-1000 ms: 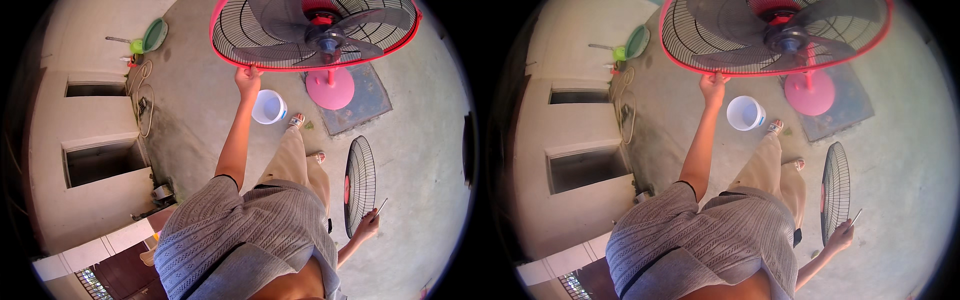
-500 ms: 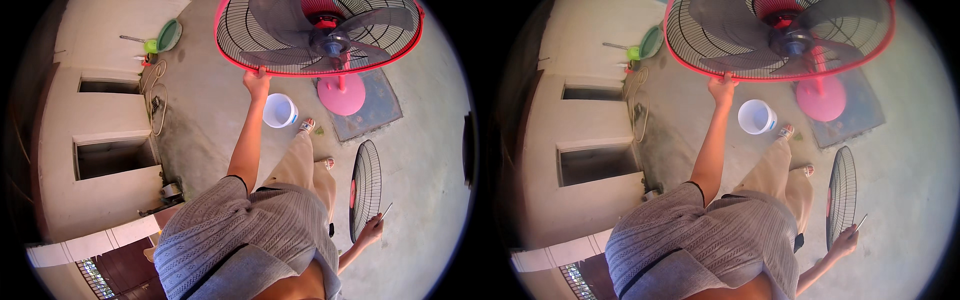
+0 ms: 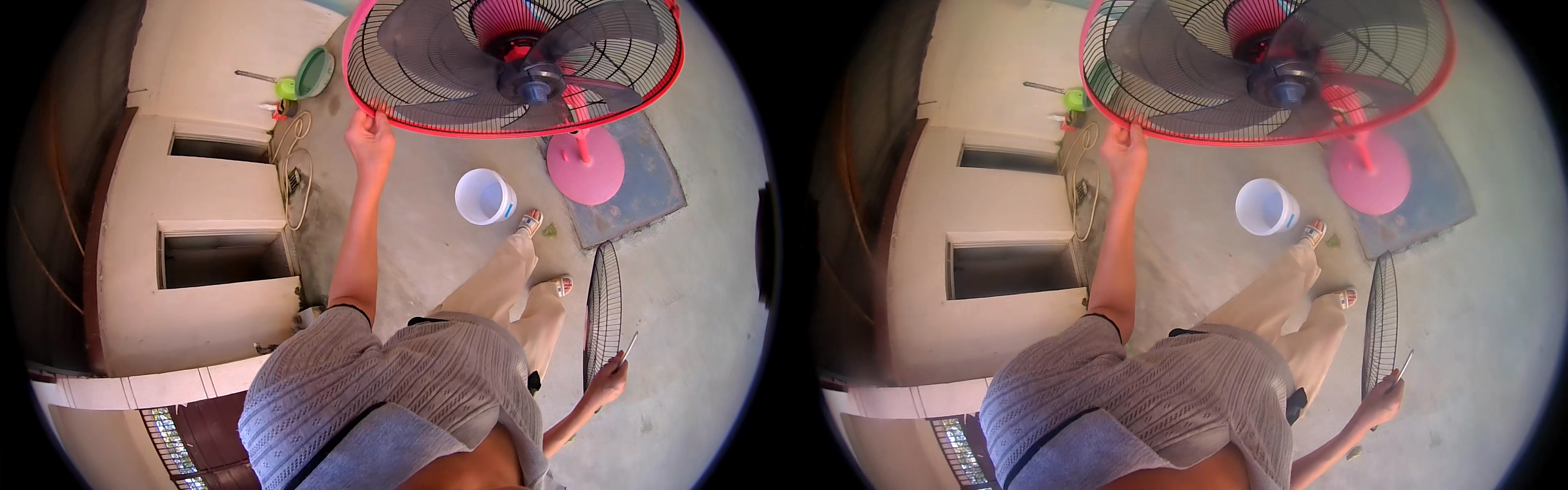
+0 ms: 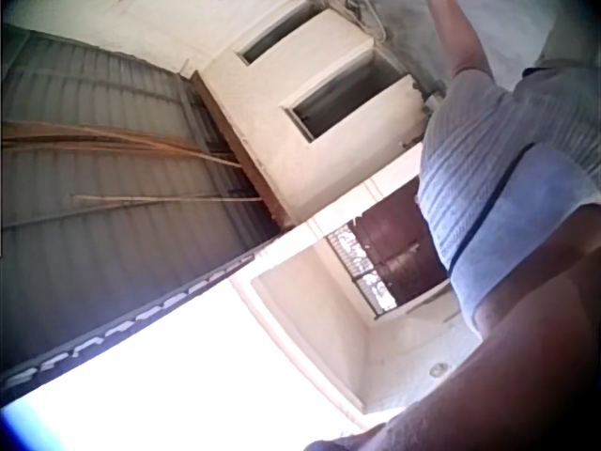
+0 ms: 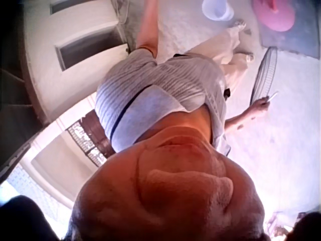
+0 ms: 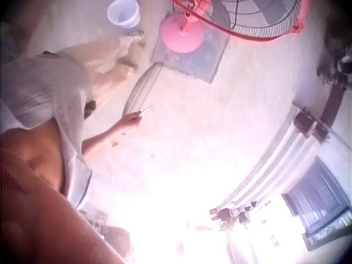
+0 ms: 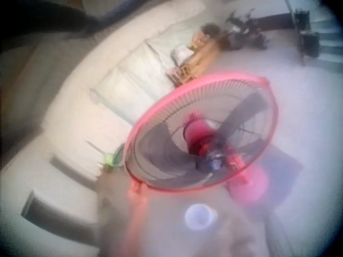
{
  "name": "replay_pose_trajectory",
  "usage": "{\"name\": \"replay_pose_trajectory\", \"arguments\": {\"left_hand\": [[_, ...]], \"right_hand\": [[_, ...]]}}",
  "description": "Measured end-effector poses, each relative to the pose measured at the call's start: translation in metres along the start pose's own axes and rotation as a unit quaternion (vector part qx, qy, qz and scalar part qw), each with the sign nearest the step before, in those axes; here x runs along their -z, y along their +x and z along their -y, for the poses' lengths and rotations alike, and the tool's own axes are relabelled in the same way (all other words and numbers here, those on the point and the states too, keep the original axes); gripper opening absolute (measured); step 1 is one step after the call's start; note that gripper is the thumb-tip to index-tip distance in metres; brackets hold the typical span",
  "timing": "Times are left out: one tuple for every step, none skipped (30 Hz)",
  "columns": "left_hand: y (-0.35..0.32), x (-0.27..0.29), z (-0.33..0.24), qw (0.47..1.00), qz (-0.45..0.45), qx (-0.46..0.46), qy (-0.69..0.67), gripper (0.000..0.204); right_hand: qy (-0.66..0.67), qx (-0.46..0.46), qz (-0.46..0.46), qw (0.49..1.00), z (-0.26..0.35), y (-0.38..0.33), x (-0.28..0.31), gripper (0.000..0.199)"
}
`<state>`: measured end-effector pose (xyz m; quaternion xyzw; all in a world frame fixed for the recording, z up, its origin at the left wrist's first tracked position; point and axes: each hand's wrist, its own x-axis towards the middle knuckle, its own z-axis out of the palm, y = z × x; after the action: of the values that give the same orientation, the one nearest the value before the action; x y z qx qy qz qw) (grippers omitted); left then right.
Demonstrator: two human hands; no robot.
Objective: The person uses a screwdriver to loosen and remove the screws securing the front and rear wire cages of a pink pedestal fan. They detach the front cage, set it aside, and then remove the rear cage, leaving the fan blades exposed.
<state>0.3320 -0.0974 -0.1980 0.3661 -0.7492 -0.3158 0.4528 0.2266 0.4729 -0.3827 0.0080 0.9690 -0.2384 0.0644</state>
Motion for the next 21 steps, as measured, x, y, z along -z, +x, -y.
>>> {"name": "replay_pose_trajectory", "arguments": {"left_hand": [[0.0, -0.002, -0.003, 1.0, -0.011, -0.022, 0.019, 0.013], [-0.002, -0.006, -0.007, 0.998, -0.022, -0.045, 0.038, 0.011], [-0.002, -0.009, -0.011, 0.996, -0.033, -0.068, 0.058, 0.009], [-0.004, -0.011, -0.012, 0.993, -0.038, -0.068, 0.083, 0.009], [-0.005, -0.012, -0.013, 0.991, -0.043, -0.068, 0.109, 0.009], [-0.005, -0.013, -0.015, 0.987, -0.048, -0.069, 0.135, 0.008], [-0.007, -0.013, -0.016, 0.983, -0.059, -0.07, 0.162, 0.008], [-0.008, -0.014, -0.018, 0.977, -0.069, -0.072, 0.189, 0.007], [-0.008, -0.014, -0.02, 0.97, -0.078, -0.073, 0.217, 0.007], [-0.009, -0.015, -0.019, 0.967, -0.082, -0.087, 0.225, 0.007], [-0.009, -0.014, -0.019, 0.963, -0.086, -0.1, 0.234, 0.007], [-0.009, -0.016, -0.017, 0.959, -0.089, -0.114, 0.242, 0.008], [-0.012, -0.02, -0.016, 0.969, -0.088, -0.091, 0.211, 0.013], [-0.014, -0.023, -0.015, 0.978, -0.087, -0.068, 0.18, 0.019], [-0.017, -0.027, -0.013, 0.984, -0.085, -0.045, 0.147, 0.027], [-0.022, -0.033, -0.008, 0.992, -0.073, -0.031, 0.097, 0.033], [-0.027, -0.038, -0.001, 0.997, -0.06, -0.018, 0.045, 0.04], [-0.031, -0.045, 0.006, 0.999, -0.047, -0.004, -0.007, 0.047], [-0.036, -0.051, 0.012, 0.995, -0.022, 0.097, -0.031, 0.053], [-0.042, -0.059, 0.02, 0.979, 0.006, 0.197, -0.054, 0.059], [-0.048, -0.068, 0.031, 0.952, 0.035, 0.295, -0.076, 0.065]], "right_hand": [[0.002, 0.007, 0.002, 1.0, 0.002, 0.0, 0.003, 0.038], [0.005, 0.013, 0.003, 1.0, 0.003, 0.0, 0.003, 0.037], [0.015, 0.018, -0.008, 1.0, 0.004, 0.0, 0.0, 0.038], [0.007, 0.018, 0.0, 1.0, 0.002, 0.001, 0.001, 0.038], [0.001, 0.019, 0.008, 1.0, 0.001, 0.003, 0.002, 0.039], [-0.006, 0.018, 0.017, 1.0, 0.001, 0.003, 0.002, 0.039], [-0.014, 0.021, 0.022, 0.999, 0.001, 0.005, 0.002, 0.039], [-0.021, 0.022, 0.027, 0.999, 0.002, 0.006, 0.002, 0.04], [-0.029, 0.024, 0.032, 0.999, 0.004, 0.007, 0.0, 0.04], [-0.022, 0.028, 0.029, 0.999, 0.003, 0.007, 0.0, 0.04], [-0.015, 0.032, 0.027, 0.999, 0.004, 0.006, -0.001, 0.04], [-0.008, 0.036, 0.025, 0.999, 0.003, 0.004, -0.003, 0.04], [-0.016, 0.036, 0.018, 0.999, 0.002, 0.006, -0.002, 0.04], [-0.018, 0.035, 0.019, 0.999, 0.001, 0.007, -0.001, 0.04], [-0.02, 0.034, 0.02, 0.999, 0.002, 0.008, 0.001, 0.04], [-0.022, 0.032, 0.019, 0.999, 0.002, 0.009, 0.001, 0.04], [-0.018, 0.031, 0.013, 0.999, 0.002, 0.009, 0.0, 0.039], [-0.002, 0.028, 0.007, 1.0, 0.004, 0.008, 0.001, 0.038], [0.01, 0.031, -0.008, 0.999, 0.002, 0.007, -0.001, 0.035], [0.023, 0.035, -0.024, 0.999, 0.0, 0.006, -0.001, 0.032], [0.018, 0.023, -0.018, 0.999, -0.001, 0.005, 0.0, 0.032]]}}
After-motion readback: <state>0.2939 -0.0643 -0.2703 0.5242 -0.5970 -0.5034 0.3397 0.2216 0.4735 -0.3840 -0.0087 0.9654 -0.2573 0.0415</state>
